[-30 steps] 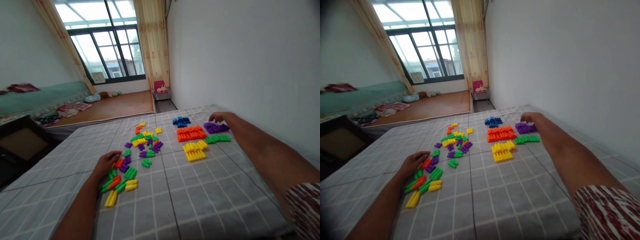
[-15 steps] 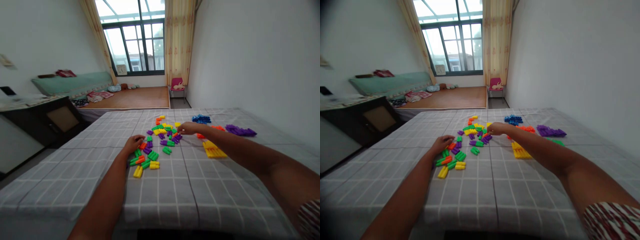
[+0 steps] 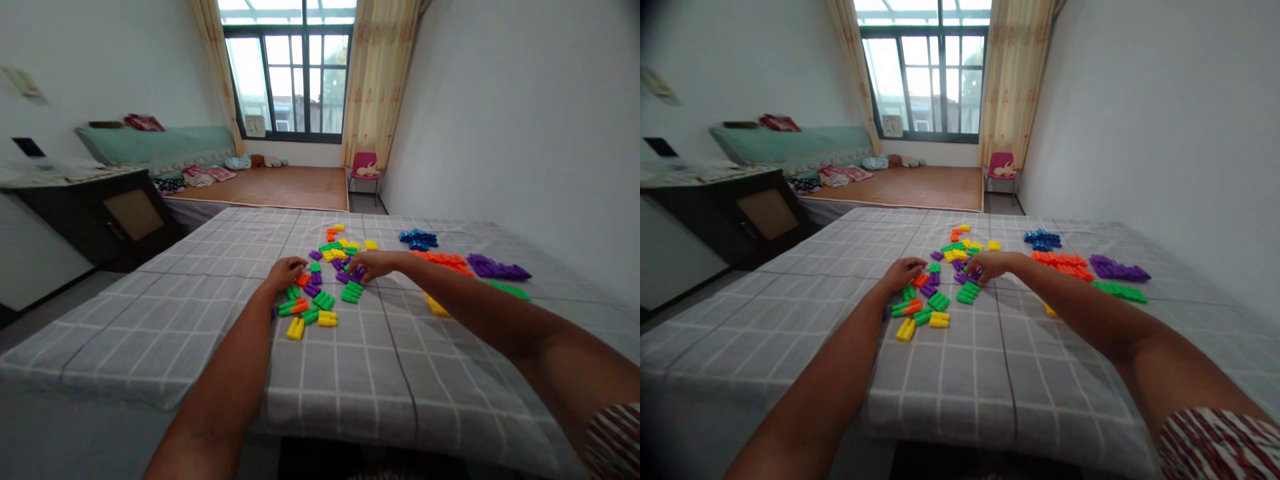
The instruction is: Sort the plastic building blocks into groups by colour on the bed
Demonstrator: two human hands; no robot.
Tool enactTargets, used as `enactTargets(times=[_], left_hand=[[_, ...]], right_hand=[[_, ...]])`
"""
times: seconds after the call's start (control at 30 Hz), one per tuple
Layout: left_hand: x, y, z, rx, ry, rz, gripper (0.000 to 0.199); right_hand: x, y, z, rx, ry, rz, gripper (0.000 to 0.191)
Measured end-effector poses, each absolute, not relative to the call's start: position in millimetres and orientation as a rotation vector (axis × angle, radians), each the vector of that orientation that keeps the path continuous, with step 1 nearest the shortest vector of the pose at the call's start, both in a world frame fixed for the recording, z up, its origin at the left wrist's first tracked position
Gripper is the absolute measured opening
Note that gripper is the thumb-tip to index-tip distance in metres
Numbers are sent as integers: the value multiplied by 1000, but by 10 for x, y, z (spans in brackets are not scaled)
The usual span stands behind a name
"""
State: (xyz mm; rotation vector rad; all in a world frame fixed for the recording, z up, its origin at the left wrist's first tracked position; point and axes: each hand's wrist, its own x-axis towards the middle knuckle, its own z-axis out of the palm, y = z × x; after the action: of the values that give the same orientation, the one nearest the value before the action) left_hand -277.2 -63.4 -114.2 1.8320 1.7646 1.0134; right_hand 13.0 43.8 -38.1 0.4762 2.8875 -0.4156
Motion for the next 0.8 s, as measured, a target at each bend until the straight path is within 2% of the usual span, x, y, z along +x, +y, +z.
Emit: enactTargets(times=[0.2, 0.4, 0.47, 0.57, 0.63, 0.8], left_hand=[[-2757, -636, -1125, 1860, 1792, 963, 41], [-2751, -653, -1092, 1866, 1806, 964, 39], [-2768, -644, -1104, 1868, 1791, 978, 39], [-2794, -626, -1128, 1859, 1773, 993, 41], [-2794, -625, -1125, 1837, 1772, 1003, 41], [-2749, -677, -1033, 1813, 1782, 995, 44]], right_hand=[[271, 281, -484, 615, 3023, -345, 39], [580, 313, -460, 1029, 2894, -680, 33], [701, 336, -432, 1147, 2766, -604, 25], [851, 372, -386, 1244, 2708, -354, 25], [904, 387, -381, 1135, 2805, -335, 18], [850, 363, -484, 398, 3062, -367, 53]])
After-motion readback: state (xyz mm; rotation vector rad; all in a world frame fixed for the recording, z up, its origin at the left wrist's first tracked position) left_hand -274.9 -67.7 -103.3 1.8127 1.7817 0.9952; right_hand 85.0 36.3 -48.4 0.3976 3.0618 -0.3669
